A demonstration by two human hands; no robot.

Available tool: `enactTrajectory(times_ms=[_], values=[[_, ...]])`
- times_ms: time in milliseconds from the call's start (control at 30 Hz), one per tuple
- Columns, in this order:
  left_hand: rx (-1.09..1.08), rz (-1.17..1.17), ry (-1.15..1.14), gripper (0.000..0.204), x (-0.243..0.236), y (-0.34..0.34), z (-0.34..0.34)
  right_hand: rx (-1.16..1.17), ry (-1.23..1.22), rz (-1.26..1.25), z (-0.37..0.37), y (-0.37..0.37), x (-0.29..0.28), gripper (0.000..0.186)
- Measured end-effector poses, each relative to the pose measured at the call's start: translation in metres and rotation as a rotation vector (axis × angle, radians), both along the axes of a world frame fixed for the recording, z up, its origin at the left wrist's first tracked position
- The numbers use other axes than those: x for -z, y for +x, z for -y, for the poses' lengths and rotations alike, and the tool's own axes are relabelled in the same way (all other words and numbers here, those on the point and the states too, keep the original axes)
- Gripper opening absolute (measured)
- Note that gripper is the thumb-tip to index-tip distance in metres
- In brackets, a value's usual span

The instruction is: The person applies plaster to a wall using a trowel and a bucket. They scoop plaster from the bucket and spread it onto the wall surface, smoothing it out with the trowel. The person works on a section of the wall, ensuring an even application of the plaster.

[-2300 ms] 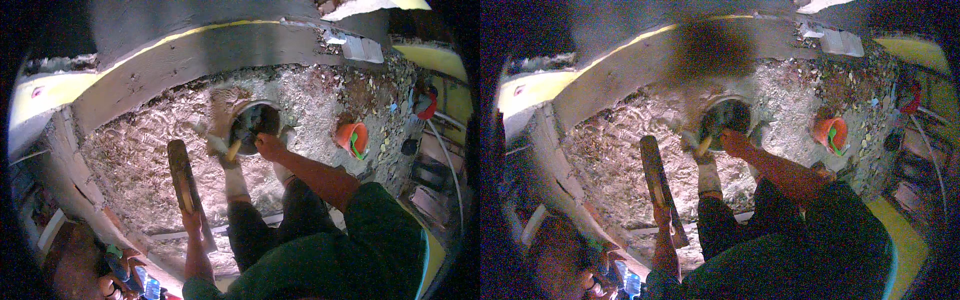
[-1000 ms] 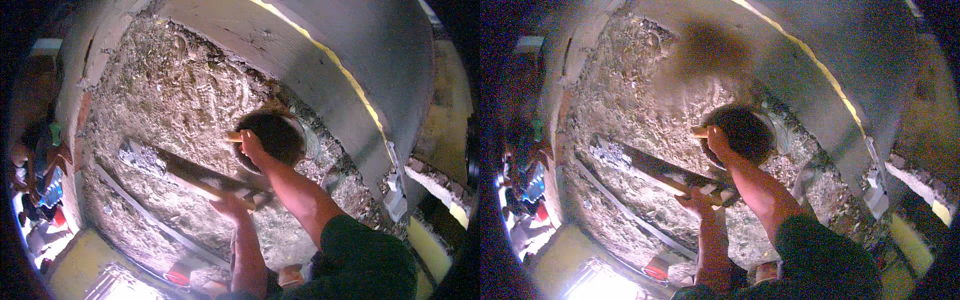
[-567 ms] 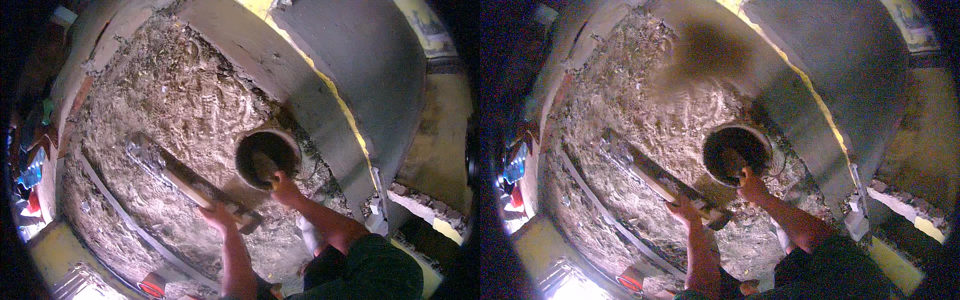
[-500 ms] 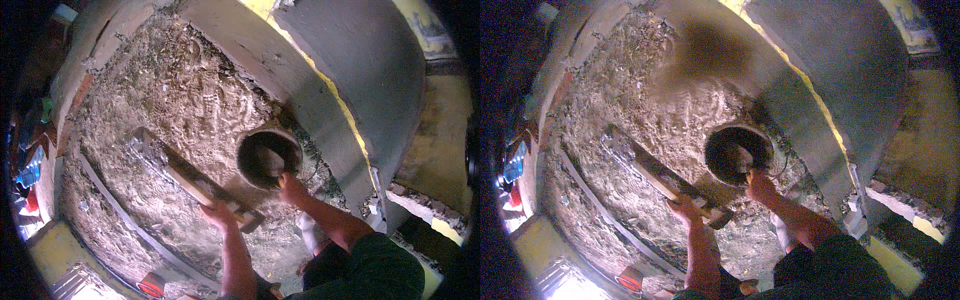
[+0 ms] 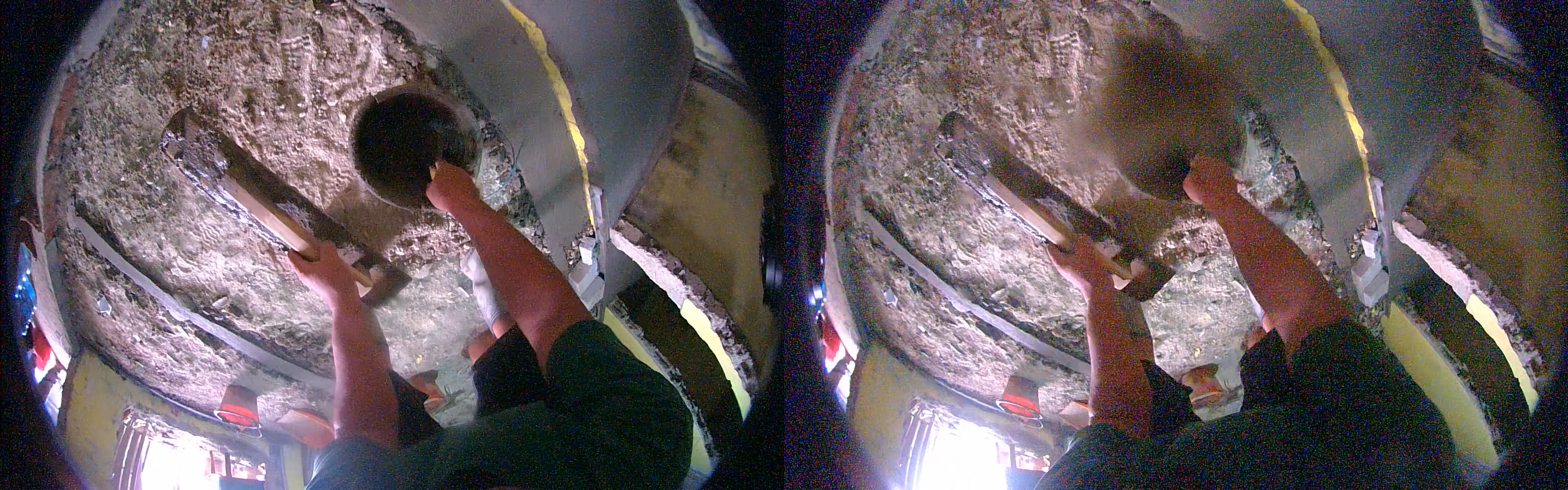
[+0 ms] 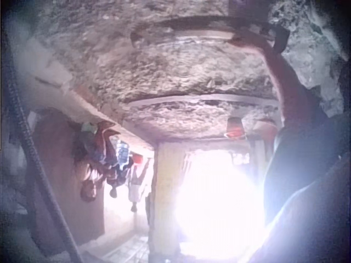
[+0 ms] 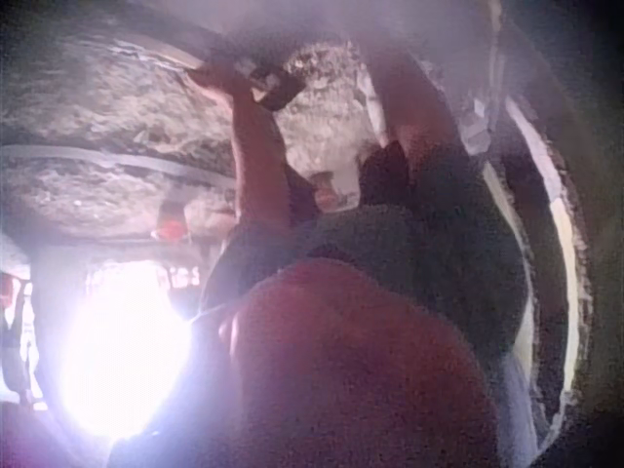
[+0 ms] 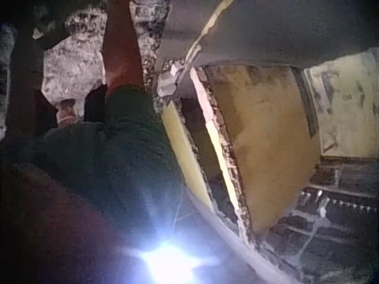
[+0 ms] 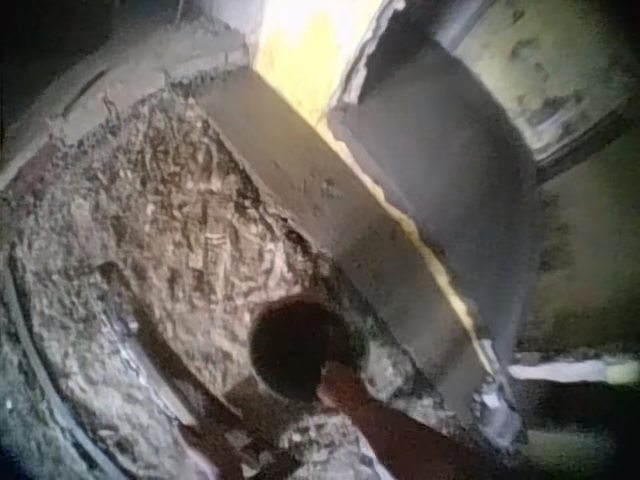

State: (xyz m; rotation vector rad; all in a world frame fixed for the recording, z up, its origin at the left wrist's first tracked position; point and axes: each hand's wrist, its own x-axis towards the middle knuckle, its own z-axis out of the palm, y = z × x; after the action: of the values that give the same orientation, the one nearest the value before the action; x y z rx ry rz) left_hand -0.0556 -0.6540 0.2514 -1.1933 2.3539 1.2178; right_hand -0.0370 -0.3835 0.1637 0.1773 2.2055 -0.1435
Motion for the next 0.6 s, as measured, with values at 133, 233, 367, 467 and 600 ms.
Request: enactTrajectory(times_ms=[133,233,367,467,600], values=[[-0.081,0.025,0.066,0.057,-0.005,-0.002,0.011,0.188,-0.06,-0.116,0.042,0.004,0.005,0.026],[-0.077,0.012,0.144,0.06,0.001,0.002,-0.004,0.047,-0.115,-0.06,0.013,0.023,0.033,0.024],[-0.055,0.015,0.096,0.062,0.008,0.006,-0.004,0.056,-0.143,-0.061,0.024,0.007,0.01,0.024],[0.007,0.05,0.013,0.063,0.013,0.01,-0.013,0.272,-0.204,-0.057,0.02,0.013,0.004,0.024],[-0.03,0.038,0.049,0.072,0.005,0.007,-0.031,0.191,-0.318,-0.267,0.03,0.003,0.014,0.024]])
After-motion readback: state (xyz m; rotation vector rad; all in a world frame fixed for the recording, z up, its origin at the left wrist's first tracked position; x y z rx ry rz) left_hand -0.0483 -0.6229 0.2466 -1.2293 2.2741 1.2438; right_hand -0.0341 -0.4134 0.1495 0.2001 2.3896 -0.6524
